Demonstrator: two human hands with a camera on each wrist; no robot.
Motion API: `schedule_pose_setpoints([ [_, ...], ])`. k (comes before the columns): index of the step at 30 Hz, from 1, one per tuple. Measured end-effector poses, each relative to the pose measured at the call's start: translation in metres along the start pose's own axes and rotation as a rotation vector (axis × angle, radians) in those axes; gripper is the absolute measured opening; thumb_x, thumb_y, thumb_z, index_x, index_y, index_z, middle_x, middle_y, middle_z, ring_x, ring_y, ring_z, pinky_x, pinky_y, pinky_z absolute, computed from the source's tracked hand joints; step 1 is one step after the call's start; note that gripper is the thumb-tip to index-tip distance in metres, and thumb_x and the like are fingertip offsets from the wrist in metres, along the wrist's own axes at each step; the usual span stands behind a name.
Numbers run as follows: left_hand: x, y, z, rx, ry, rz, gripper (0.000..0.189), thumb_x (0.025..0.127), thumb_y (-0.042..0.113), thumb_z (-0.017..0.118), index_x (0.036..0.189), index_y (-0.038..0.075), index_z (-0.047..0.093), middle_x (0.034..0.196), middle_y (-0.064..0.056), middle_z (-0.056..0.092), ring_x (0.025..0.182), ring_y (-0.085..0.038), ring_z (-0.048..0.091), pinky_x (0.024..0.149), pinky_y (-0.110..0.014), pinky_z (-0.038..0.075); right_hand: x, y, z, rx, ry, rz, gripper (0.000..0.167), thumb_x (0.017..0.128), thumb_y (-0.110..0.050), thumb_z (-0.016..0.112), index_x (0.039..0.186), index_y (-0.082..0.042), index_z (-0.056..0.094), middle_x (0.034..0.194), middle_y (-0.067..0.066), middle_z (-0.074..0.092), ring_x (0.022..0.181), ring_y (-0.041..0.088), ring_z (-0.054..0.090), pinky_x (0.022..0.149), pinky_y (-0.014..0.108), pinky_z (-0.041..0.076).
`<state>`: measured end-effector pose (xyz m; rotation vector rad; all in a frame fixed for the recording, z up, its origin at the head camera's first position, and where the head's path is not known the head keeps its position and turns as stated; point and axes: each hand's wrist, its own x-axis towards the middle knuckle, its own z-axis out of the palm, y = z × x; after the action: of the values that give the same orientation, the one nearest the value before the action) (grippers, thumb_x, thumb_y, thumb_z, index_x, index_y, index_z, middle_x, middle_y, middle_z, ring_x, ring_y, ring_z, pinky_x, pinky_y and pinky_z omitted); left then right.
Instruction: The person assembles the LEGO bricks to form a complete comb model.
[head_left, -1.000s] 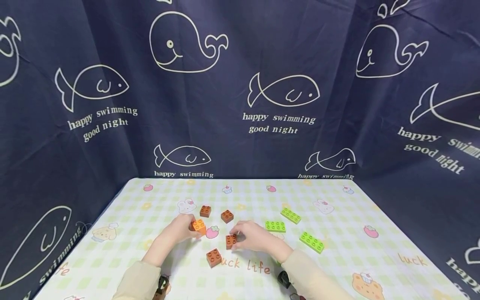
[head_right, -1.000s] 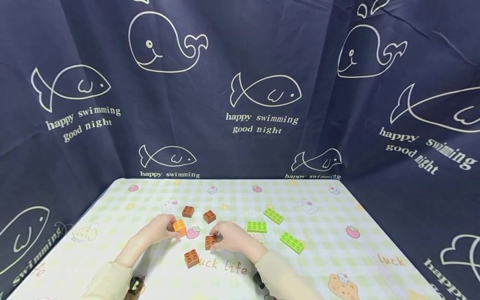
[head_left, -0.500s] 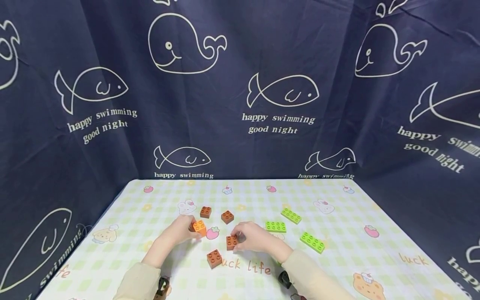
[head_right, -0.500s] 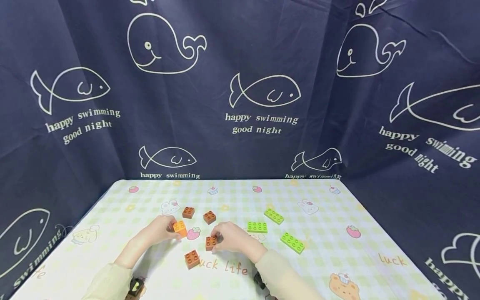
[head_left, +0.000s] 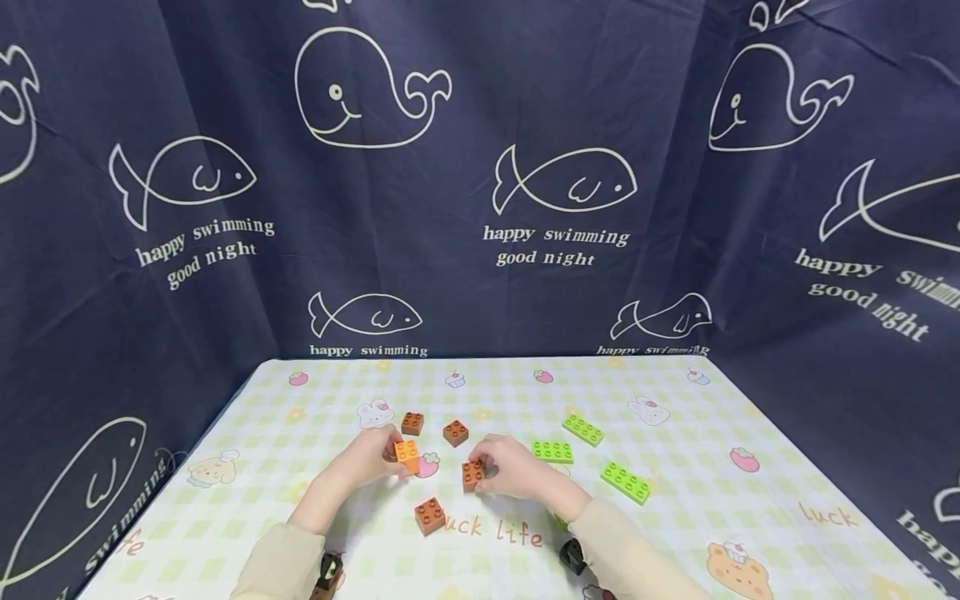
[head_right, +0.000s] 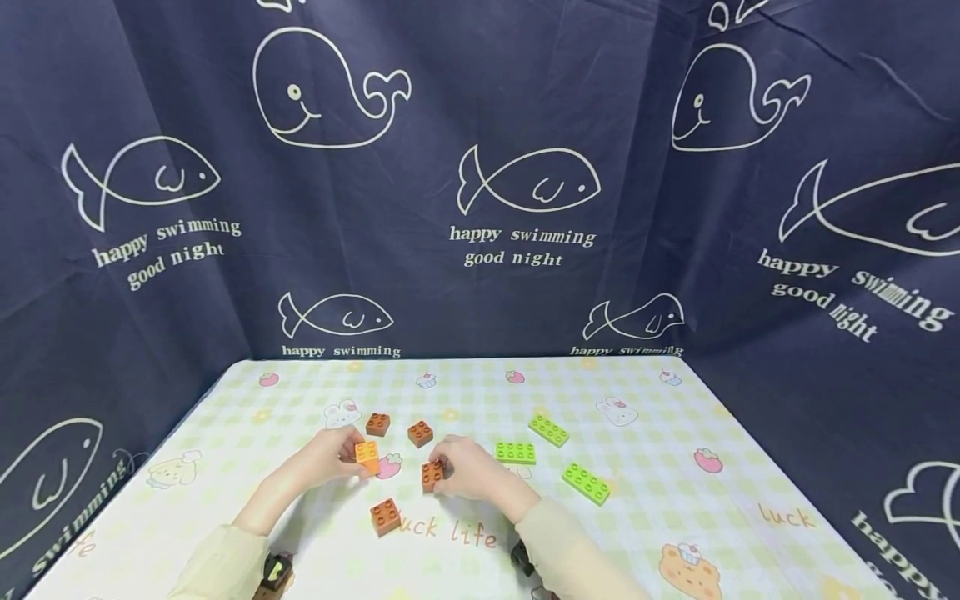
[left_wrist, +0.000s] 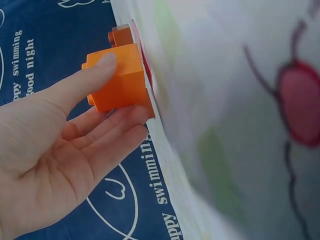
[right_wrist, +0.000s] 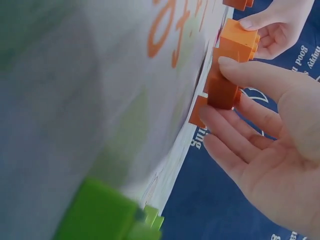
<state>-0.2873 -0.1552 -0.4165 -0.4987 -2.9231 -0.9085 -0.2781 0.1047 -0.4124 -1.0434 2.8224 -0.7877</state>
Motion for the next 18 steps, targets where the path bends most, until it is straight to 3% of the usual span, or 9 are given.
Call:
schedule_pose_setpoints([
  [7, 0.001, 0.008, -0.001, -0.069, -0.016, 0.003, 0.037, 0.067, 0.014, 0.082, 0.094, 0.004, 0.058, 0.077, -0.001, 0.059, 0.070, -0.011, 0.053, 0.066, -0.024, 0.048, -0.005, 0.004, -0.006, -0.002, 0.039, 0.032, 0.036, 0.079, -0.019, 0.075, 0.110, -0.004, 0.065, 0.095, 0.001, 0.061, 0.088, 0.016, 0.058, 0.078, 0.027, 0.052],
  [18, 0.007, 0.022, 0.003, -0.081, -0.035, 0.120, 0.035, 0.071, 0.019, 0.081, 0.093, 0.005, 0.059, 0.082, 0.000, 0.060, 0.074, -0.012, 0.057, 0.067, -0.024, 0.049, -0.015, 0.014, -0.013, 0.005, 0.067, 0.037, 0.036, 0.080, -0.020, 0.074, 0.111, -0.003, 0.065, 0.096, 0.002, 0.061, 0.090, 0.018, 0.060, 0.080, 0.036, 0.053],
])
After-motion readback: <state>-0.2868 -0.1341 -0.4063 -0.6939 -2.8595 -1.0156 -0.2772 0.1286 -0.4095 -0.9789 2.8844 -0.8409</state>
